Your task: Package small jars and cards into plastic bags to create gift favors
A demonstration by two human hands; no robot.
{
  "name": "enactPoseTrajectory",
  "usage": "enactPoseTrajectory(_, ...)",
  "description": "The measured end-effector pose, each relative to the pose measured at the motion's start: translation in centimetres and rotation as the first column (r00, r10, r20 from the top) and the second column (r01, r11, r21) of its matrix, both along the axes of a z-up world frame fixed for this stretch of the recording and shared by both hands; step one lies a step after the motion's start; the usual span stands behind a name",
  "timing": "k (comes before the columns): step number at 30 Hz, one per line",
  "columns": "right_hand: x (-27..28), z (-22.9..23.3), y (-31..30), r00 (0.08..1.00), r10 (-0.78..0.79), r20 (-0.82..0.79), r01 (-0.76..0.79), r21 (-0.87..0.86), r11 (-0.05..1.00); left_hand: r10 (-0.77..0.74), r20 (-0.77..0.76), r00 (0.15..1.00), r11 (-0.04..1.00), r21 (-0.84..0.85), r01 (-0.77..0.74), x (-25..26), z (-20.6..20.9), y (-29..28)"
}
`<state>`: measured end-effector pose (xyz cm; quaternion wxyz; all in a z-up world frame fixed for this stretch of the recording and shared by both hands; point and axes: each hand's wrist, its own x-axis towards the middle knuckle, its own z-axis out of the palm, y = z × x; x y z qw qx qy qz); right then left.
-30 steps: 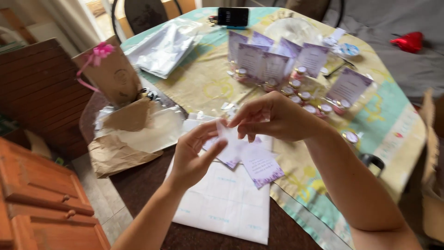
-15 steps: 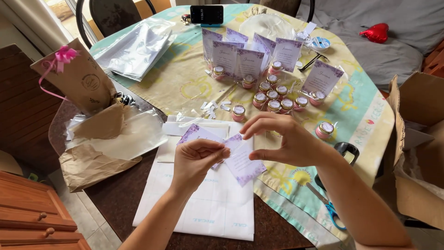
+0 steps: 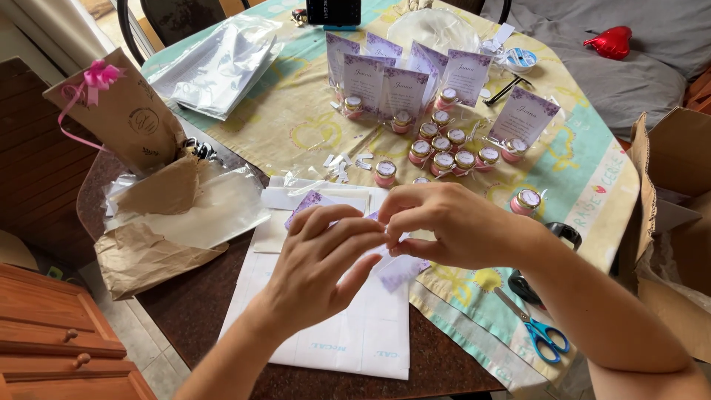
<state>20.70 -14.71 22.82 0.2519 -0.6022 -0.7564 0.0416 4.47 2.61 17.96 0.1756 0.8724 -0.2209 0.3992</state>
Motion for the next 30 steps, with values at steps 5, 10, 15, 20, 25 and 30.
enactPoseTrajectory(5,-0.8,0.1,-1.3,0.986,-0.085,0.142,0.066,0.134,0.989,0.008,-0.116,0.993,0.997,0.081,0.002,0.2,0.9,0.9)
enactPoseTrajectory(10,-1.1,-0.3,-2.9,0.970,-0.158,0.187,0.128,0.162,0.978,-0.078,-0.160,0.984,0.985,0.142,0.101,1.4,1.0,0.5)
enactPoseTrajectory(15,0.2,-1.1,-4.3,0.858,-0.341,0.385,0.304,0.157,0.940,-0.370,-0.250,0.895,0.915,0.069,0.398,2.2,4.0,-0.9)
enactPoseTrajectory(20,1.3,-1.4,-5.4,0.910,-0.314,0.272,0.286,0.138,0.948,-0.228,-0.326,0.917,0.954,0.113,0.277,3.6,3.2,0.8)
enactPoseTrajectory(25,-1.6,-3.0,-10.5,0.905,-0.417,-0.084,0.424,0.099,0.900,-0.102,-0.229,0.968,0.971,0.190,0.147,4.1,2.9,1.8)
enactPoseTrajectory(30,-4.0,-14.1,-21.4,0.126,-0.989,0.080,0.990,-0.076,0.119,0.135,-0.246,0.960,0.929,0.370,-0.036,5.1,1.7,3.2)
